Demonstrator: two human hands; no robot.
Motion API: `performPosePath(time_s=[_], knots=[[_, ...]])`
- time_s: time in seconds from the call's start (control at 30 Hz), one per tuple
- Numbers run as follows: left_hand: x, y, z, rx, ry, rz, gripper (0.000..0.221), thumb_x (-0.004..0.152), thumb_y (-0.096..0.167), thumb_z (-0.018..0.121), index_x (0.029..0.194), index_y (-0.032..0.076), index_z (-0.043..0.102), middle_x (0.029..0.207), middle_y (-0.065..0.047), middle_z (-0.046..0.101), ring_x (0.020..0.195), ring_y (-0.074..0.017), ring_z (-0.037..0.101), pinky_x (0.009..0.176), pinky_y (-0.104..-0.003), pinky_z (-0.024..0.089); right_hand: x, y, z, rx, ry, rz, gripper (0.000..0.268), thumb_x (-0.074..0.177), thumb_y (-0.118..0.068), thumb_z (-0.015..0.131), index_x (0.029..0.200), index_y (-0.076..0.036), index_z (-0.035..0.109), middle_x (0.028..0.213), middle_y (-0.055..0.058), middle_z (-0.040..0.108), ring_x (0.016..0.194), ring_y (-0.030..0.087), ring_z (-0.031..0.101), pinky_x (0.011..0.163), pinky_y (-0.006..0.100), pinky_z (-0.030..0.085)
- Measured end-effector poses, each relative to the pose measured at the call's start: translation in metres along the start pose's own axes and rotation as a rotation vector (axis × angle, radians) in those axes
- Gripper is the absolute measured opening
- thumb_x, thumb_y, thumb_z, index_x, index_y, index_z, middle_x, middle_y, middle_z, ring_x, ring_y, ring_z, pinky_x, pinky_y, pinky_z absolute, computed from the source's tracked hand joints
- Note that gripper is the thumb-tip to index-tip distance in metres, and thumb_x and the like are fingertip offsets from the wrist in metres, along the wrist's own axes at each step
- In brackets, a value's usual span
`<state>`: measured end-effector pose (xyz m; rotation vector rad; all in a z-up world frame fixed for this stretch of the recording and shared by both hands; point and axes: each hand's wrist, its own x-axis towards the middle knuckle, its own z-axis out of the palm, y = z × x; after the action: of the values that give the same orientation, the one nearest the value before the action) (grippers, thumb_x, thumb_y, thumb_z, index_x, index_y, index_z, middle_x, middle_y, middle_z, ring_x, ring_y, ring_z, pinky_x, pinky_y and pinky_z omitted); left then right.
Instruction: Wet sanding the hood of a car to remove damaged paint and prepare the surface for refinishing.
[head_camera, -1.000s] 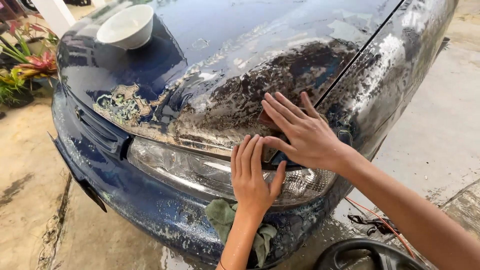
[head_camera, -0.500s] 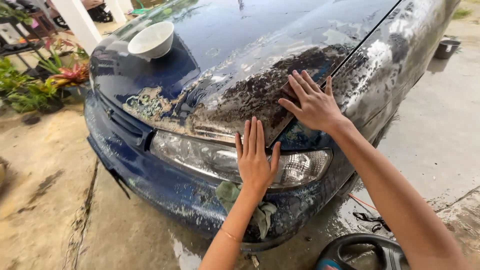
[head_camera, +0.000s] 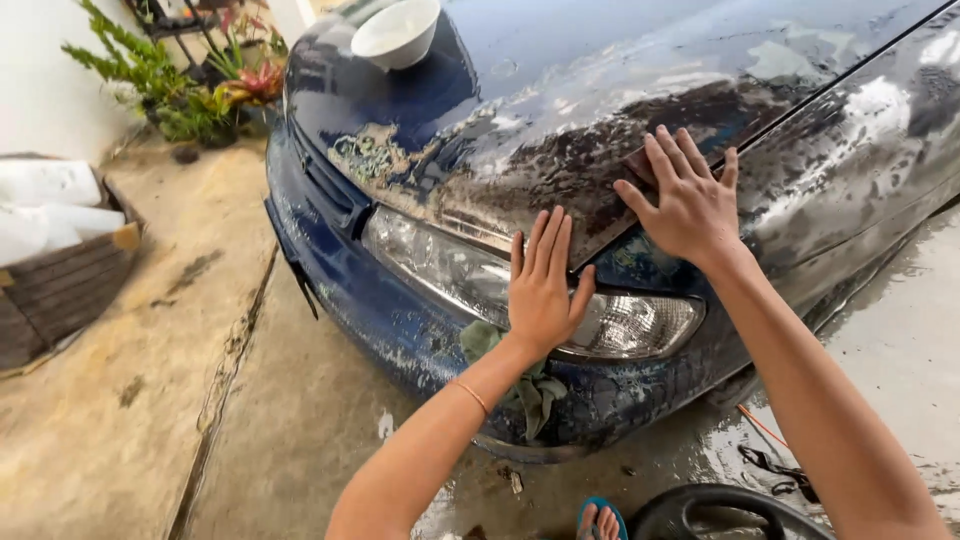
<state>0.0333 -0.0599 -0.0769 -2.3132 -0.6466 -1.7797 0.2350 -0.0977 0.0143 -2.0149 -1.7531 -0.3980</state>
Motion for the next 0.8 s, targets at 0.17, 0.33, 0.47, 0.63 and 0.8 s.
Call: performPosePath(time_s=[0.17, 0.33, 0.47, 0.63, 0.8], knots=[[0.003, 0.0, 0.001, 0.017, 0.03, 0.0, 0.062, 0.101, 0.036, 0.054, 0.152, 0.002, 0.046, 0.16, -0.013, 0.043, 0.15, -0.0286, 0.04, 0.125, -0.051, 0.025, 0.004, -0.001, 0.001, -0.027, 0.014, 0.033, 0.081, 0.107, -0.07, 0.025, 0.165, -0.015, 0.025, 0.171, 0.007, 0.019, 0.157, 0.028, 0.015, 0.121, 0.073, 0.003], [0.0, -0.003, -0.009, -0.061, -0.12, -0.025, 0.059, 0.11, 0.04, 0.044, 0.157, 0.006, 0.036, 0.164, -0.01, 0.038, 0.157, -0.0283, 0.034, 0.133, -0.053, 0.023, 0.004, -0.025, -0.021, 0.016, -0.075, 0.161, 0.09, 0.094, -0.076, 0.02, 0.163, -0.018, 0.023, 0.172, -0.001, 0.015, 0.158, 0.019, 0.01, 0.122, 0.063, -0.005], [-0.005, -0.006, -0.004, -0.054, -0.093, -0.013, 0.058, 0.11, 0.04, 0.045, 0.158, 0.007, 0.037, 0.164, -0.009, 0.039, 0.157, -0.0277, 0.036, 0.133, -0.053, 0.027, 0.002, -0.025, -0.019, 0.043, -0.036, 0.13, 0.089, 0.097, -0.074, 0.024, 0.163, -0.014, 0.026, 0.172, 0.004, 0.019, 0.157, 0.024, 0.013, 0.12, 0.064, -0.005], [-0.008, -0.007, -0.005, -0.023, -0.124, -0.039, 0.058, 0.11, 0.041, 0.047, 0.158, 0.009, 0.038, 0.165, -0.007, 0.039, 0.158, -0.0255, 0.036, 0.136, -0.051, 0.027, 0.0, -0.022, -0.015, 0.042, -0.018, 0.093, 0.09, 0.1, -0.074, 0.022, 0.163, -0.011, 0.027, 0.171, 0.009, 0.021, 0.156, 0.028, 0.015, 0.119, 0.065, -0.004], [-0.009, -0.008, -0.002, -0.01, -0.122, -0.047, 0.058, 0.109, 0.04, 0.049, 0.157, 0.01, 0.039, 0.165, -0.006, 0.04, 0.159, -0.0243, 0.037, 0.138, -0.05, 0.027, -0.001, -0.008, -0.002, 0.067, 0.045, 0.047, 0.088, 0.104, -0.07, 0.029, 0.164, -0.006, 0.032, 0.171, 0.013, 0.024, 0.156, 0.032, 0.017, 0.117, 0.065, -0.004]])
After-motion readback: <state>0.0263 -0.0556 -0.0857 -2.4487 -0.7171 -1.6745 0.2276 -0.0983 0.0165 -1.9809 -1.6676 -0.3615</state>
